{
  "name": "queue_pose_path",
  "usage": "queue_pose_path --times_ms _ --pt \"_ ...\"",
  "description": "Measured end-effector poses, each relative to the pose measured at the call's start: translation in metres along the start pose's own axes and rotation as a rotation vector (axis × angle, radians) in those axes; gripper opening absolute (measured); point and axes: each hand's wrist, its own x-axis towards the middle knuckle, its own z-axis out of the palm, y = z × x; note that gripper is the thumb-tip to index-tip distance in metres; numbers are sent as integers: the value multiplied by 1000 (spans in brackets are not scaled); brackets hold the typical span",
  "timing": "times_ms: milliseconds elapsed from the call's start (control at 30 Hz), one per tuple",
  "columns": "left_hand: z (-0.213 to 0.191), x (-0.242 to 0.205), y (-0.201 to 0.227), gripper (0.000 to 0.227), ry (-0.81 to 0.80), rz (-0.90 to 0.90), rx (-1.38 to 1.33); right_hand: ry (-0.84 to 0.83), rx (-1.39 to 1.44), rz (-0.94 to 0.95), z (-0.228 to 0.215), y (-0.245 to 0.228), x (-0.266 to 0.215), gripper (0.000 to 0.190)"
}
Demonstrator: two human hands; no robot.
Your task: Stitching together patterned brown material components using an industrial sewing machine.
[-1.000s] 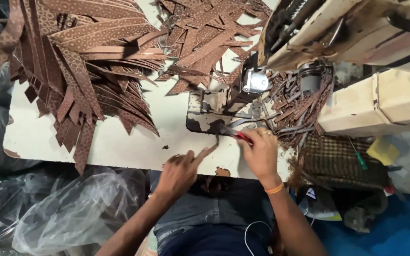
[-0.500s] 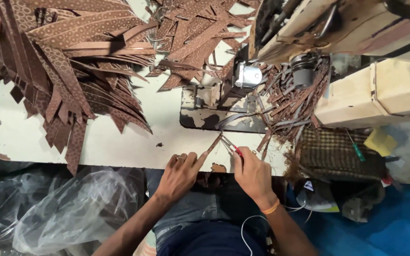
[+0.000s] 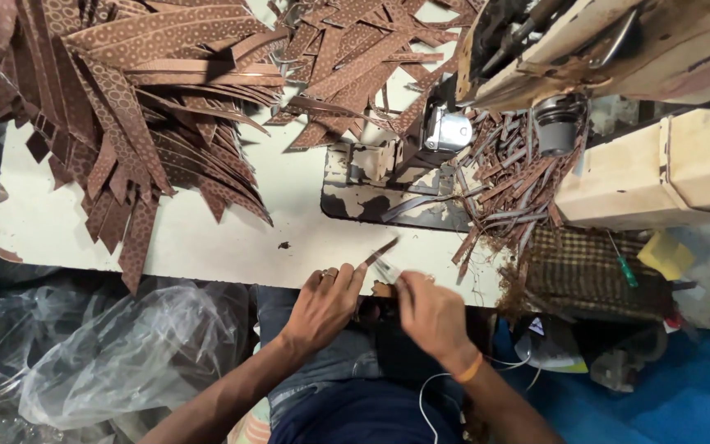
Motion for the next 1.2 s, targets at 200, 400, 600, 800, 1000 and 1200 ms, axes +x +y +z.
queue_pose_path --times_ms 200,400,600,800,1000,1200 --pt "-9 0 1 50 1 13 72 26 41 20 -10 0 5 11" --pt "-5 -3 2 52 -7 -13 -41 7 34 -44 -1 -8 6 9" --pt "-5 -4 3 51 60 -4 84 -22 -3 147 5 -2 6 9" --pt "-9 -4 3 52 8 -5 36 -31 9 196 2 8 2 9" --pt "2 -6 3 54 -22 -20 20 -64 -30 264 4 13 -3 12" --pt "1 -7 3 57 20 -17 27 4 -11 196 0 3 -3 11"
